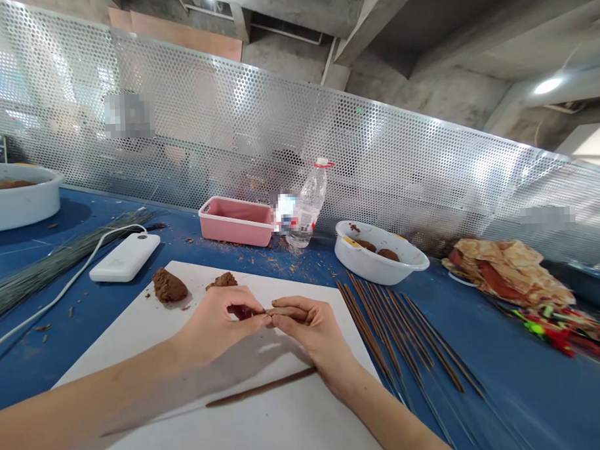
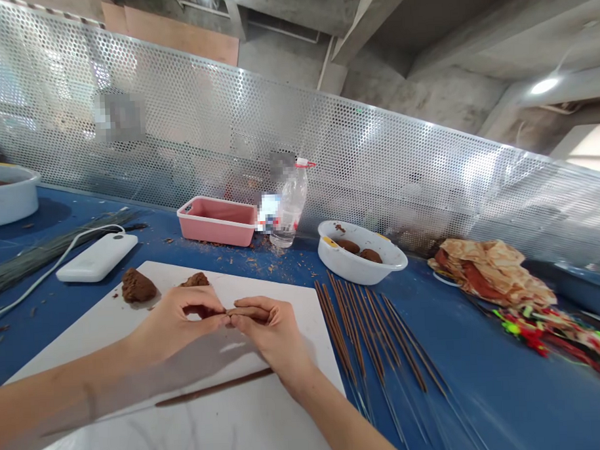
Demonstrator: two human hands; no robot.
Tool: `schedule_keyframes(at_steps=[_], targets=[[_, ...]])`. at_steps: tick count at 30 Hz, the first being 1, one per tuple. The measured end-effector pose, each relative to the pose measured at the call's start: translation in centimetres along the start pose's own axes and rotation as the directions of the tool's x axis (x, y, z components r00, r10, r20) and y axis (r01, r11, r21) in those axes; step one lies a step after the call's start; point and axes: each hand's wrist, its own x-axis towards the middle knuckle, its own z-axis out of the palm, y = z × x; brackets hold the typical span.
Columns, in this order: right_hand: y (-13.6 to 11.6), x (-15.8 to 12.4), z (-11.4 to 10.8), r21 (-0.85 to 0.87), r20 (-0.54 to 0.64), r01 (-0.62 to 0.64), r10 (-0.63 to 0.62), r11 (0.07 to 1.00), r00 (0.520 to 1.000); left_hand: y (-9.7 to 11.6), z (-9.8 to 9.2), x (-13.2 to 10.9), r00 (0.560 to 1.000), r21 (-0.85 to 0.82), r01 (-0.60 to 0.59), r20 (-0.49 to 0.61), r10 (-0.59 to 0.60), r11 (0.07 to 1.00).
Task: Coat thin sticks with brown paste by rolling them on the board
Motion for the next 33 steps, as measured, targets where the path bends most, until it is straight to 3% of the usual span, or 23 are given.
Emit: schedule_keyframes(at_steps=[5, 8, 12, 16, 21, 28, 33], targets=[[-0.8, -0.4, 0.7, -0.034, -0.041, 0.038, -0.039, 0.999, 0.998, -0.2, 0.4, -0.2, 0.997, 0.039, -0.008, -0.076, 0.011, 0.999], [-0.9, -0.5, 1.0, -0.085, -0.087, 0.067, -0.075, 0.994, 0.993, -0.3, 0.8, -0.3, 0.993, -0.025, 0.035, -0.112, -0.038, 0.999], [-0.9, -0.7, 1.2, -0.118, -0.096, 0.096, -0.108, 0.988, 0.99, -0.2, 1.1, -0.2, 0.991, -0.153, 0.096, -0.074, -0.108, 0.984], [-0.7, -0.9, 1.2, -0.163, -0.092, 0.13, -0.147, 0.978, 0.985, -0.1, 0.8, 0.0, 0.986, -0.139, 0.157, -0.043, -0.164, 0.978], [-0.3, -1.2, 1.2, -0.264, -0.104, 0.175, -0.208, 0.949, 0.973, 0.4, 0.2, -0.2, 0.985, -0.07, 0.171, 0.034, -0.169, 0.983], [-0.2, -1.5, 1.3, -0.352, -0.102, 0.245, -0.297, 0.903, 0.949, 0.2, 0.6, -0.2, 0.983, -0.2, 0.18, 0.07, -0.169, 0.963], [-0.1, -1.7, 1.4, -0.375, -0.104, 0.271, -0.331, 0.887, 0.938, 0.4, 0.7, -0.4, 0.985, -0.184, 0.149, 0.115, -0.13, 0.972]])
